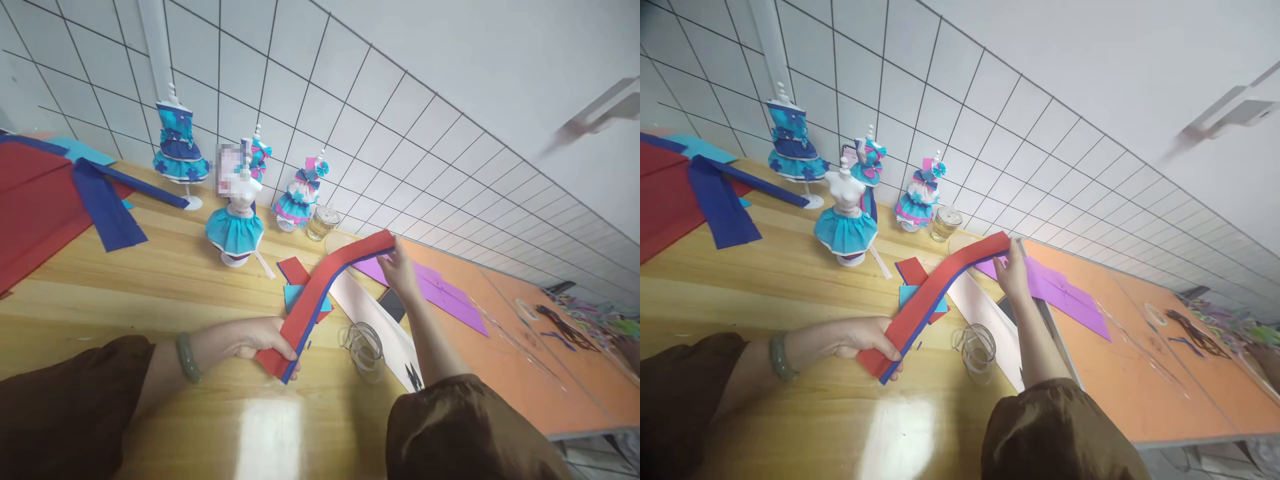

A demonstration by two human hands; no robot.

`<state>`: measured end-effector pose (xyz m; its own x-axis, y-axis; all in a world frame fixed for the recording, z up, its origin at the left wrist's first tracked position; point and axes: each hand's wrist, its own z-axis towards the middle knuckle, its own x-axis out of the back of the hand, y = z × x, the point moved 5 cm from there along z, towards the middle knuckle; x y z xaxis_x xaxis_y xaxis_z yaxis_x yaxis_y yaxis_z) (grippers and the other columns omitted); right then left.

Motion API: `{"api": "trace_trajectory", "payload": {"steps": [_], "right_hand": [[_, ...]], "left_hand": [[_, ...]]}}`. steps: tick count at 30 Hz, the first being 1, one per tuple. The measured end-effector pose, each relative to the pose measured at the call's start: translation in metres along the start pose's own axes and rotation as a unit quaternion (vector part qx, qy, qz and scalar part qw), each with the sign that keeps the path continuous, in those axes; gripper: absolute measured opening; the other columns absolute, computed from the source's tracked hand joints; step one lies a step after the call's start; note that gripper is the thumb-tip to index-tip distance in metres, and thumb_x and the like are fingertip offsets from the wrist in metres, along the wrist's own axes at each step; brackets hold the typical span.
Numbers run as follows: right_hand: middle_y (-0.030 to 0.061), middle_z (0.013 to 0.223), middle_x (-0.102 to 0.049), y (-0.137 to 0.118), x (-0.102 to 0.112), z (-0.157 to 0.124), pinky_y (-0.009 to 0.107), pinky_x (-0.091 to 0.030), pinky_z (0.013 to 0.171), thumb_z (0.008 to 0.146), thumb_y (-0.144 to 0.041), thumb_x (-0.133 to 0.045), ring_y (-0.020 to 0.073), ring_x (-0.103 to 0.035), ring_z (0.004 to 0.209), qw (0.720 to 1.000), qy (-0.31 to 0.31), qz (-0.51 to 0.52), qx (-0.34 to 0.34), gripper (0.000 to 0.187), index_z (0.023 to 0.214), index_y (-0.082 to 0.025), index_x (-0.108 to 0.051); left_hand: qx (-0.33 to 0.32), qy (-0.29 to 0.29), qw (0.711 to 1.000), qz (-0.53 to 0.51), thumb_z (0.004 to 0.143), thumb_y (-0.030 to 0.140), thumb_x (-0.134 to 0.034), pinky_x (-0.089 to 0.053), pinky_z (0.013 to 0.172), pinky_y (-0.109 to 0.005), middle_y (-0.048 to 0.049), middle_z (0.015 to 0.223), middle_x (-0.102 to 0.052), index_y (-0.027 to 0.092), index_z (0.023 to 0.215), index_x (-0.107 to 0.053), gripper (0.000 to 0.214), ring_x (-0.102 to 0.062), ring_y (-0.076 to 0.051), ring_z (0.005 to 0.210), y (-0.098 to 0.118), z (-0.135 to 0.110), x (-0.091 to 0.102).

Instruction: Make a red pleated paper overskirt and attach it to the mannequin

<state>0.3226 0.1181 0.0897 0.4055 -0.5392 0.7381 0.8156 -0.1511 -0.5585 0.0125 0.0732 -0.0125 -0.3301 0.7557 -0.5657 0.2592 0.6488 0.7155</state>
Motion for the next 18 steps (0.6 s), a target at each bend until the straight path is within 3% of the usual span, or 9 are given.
{"api": "trace_trajectory", "payload": {"steps": [4,7,11,14,18], "right_hand": [[0.0168,0.111,-0.066,0.006,0.006,-0.005,0.04,-0.052,0.085,0.082,-0.033,-0.051,0.0249,-0.064,0.102,0.996,0.045,0.068,-0.044,0.051,0.126,-0.009,-0.052],[0.0155,0.099,-0.071,0.006,0.01,-0.003,0.036,-0.055,0.074,0.079,-0.036,-0.054,0.0226,-0.069,0.087,0.989,0.062,0.115,-0.073,0.049,0.12,-0.008,-0.055],[0.0127,0.097,-0.071,-0.004,0.011,-0.001,0.032,-0.056,0.069,0.076,-0.035,-0.059,0.0207,-0.069,0.084,0.981,0.061,0.154,-0.105,0.044,0.113,-0.012,-0.058],[0.0117,0.091,-0.072,-0.014,0.001,-0.011,0.03,-0.056,0.063,0.073,-0.031,-0.064,0.0207,-0.07,0.079,0.975,0.019,0.168,-0.145,0.033,0.101,-0.014,-0.062],[0.0118,0.07,-0.071,-0.026,-0.03,-0.05,0.033,-0.056,0.053,0.069,-0.027,-0.072,0.0223,-0.07,0.063,0.95,-0.121,0.186,-0.219,0.017,0.076,-0.013,-0.065]], "left_hand": [[-0.001,0.008,1.0,0.009,0.059,0.014,-0.07,-0.052,0.072,-0.044,-0.0019,0.06,-0.067,0.014,0.091,-0.053,0.036,-0.068,-0.024,0.064,-0.009,-0.012,-0.005],[0.004,0.005,1.0,0.012,0.052,0.017,-0.077,-0.053,0.069,-0.045,-0.0032,0.06,-0.067,0.013,0.083,-0.056,0.038,-0.068,-0.024,0.06,-0.022,-0.024,-0.006],[0.017,0.011,1.0,0.01,0.047,0.024,-0.082,-0.055,0.067,-0.046,-0.0042,0.061,-0.067,0.013,0.078,-0.058,0.04,-0.069,-0.026,0.061,-0.042,-0.041,-0.001],[0.007,0.029,1.0,-0.002,0.049,0.023,-0.082,-0.056,0.067,-0.045,-0.0056,0.063,-0.069,0.014,0.08,-0.058,0.04,-0.069,-0.026,0.064,-0.051,-0.052,0.006],[-0.013,0.004,1.0,-0.014,0.054,0.023,-0.08,-0.056,0.067,-0.044,-0.0057,0.062,-0.069,0.014,0.078,-0.058,0.034,-0.069,-0.025,0.061,-0.057,-0.059,0.009]]}}
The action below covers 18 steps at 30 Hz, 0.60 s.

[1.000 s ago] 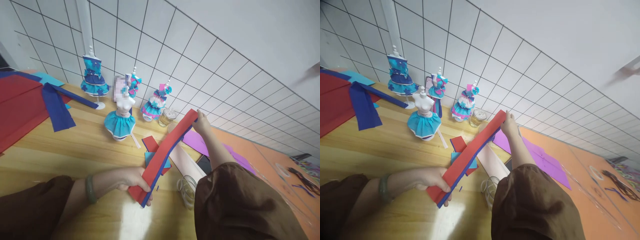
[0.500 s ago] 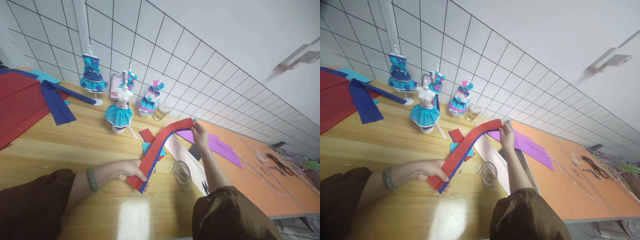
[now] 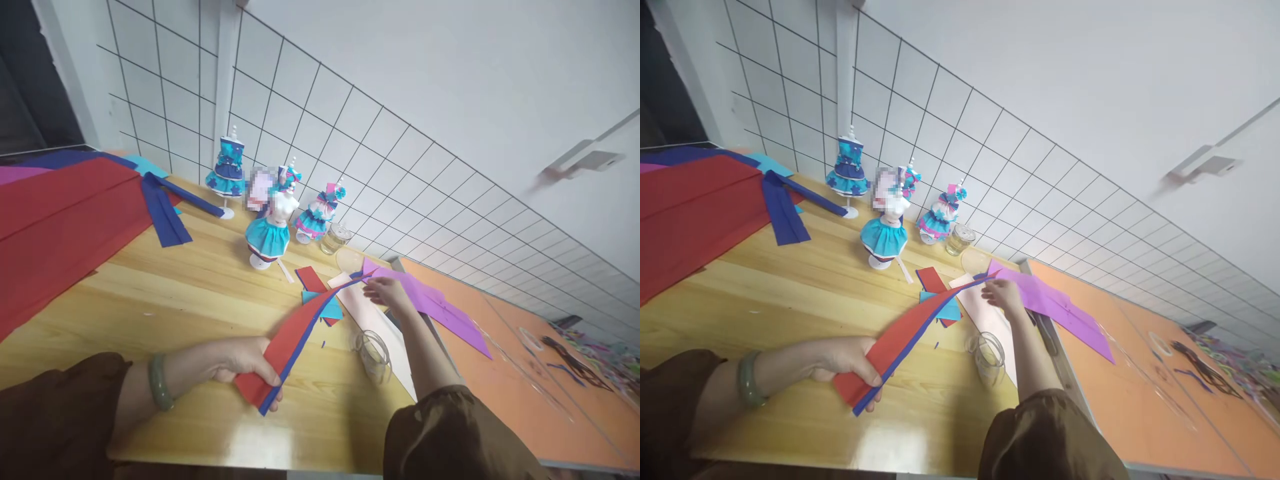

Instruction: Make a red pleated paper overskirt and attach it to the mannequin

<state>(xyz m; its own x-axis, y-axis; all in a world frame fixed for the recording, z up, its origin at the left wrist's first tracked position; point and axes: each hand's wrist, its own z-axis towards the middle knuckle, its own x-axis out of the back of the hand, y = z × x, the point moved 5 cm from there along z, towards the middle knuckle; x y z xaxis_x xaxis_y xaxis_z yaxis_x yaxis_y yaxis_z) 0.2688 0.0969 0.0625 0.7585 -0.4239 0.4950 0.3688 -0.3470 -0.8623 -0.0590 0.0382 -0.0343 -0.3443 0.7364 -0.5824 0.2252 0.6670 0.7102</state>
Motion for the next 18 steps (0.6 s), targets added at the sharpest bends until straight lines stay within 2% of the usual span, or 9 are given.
{"api": "trace_trajectory", "payload": {"steps": [3,5,9,14,18], "right_hand": [[0.0135,0.069,-0.071,0.02,-0.033,-0.028,0.036,-0.057,0.053,0.068,-0.024,-0.075,0.0233,-0.069,0.058,0.993,-0.091,0.011,-0.069,0.019,0.077,-0.01,-0.066],[0.0131,0.079,-0.071,0.031,-0.05,-0.041,0.037,-0.057,0.059,0.073,-0.023,-0.071,0.0222,-0.07,0.065,0.99,-0.102,0.025,-0.093,0.021,0.088,-0.01,-0.065],[0.0089,0.106,-0.064,0.045,-0.066,-0.043,0.037,-0.055,0.074,0.088,-0.03,-0.057,0.0182,-0.065,0.086,0.993,-0.039,0.033,-0.108,0.03,0.113,-0.013,-0.056],[0.0087,0.118,-0.057,0.052,-0.067,-0.023,0.042,-0.051,0.082,0.09,-0.032,-0.056,0.0208,-0.06,0.098,0.991,0.053,-0.006,-0.125,0.034,0.12,-0.016,-0.053],[0.0089,0.119,-0.057,0.053,-0.064,-0.012,0.041,-0.051,0.082,0.09,-0.031,-0.055,0.0207,-0.06,0.099,0.987,0.1,-0.027,-0.119,0.033,0.119,-0.017,-0.053]], "left_hand": [[-0.003,-0.037,0.999,-0.002,0.054,0.022,-0.08,-0.056,0.066,-0.043,-0.0058,0.063,-0.071,0.014,0.079,-0.059,0.033,-0.068,-0.023,0.058,-0.002,0.0,-0.002],[-0.005,-0.061,0.998,-0.001,0.054,0.021,-0.079,-0.056,0.066,-0.043,-0.0056,0.064,-0.071,0.014,0.079,-0.059,0.033,-0.068,-0.022,0.056,-0.002,0.0,-0.004],[-0.005,-0.114,0.993,0.01,0.055,0.023,-0.08,-0.055,0.069,-0.048,-0.0055,0.064,-0.071,0.014,0.081,-0.06,0.034,-0.069,-0.026,0.06,-0.008,-0.002,-0.01],[0.016,-0.199,0.979,0.032,0.054,0.025,-0.083,-0.054,0.072,-0.054,-0.004,0.063,-0.07,0.016,0.086,-0.058,0.042,-0.069,-0.028,0.059,-0.021,-0.001,-0.012],[0.03,-0.185,0.982,0.02,0.047,0.025,-0.086,-0.053,0.075,-0.055,-0.0045,0.065,-0.071,0.016,0.09,-0.06,0.051,-0.069,-0.027,0.06,-0.02,0.001,-0.01]]}}
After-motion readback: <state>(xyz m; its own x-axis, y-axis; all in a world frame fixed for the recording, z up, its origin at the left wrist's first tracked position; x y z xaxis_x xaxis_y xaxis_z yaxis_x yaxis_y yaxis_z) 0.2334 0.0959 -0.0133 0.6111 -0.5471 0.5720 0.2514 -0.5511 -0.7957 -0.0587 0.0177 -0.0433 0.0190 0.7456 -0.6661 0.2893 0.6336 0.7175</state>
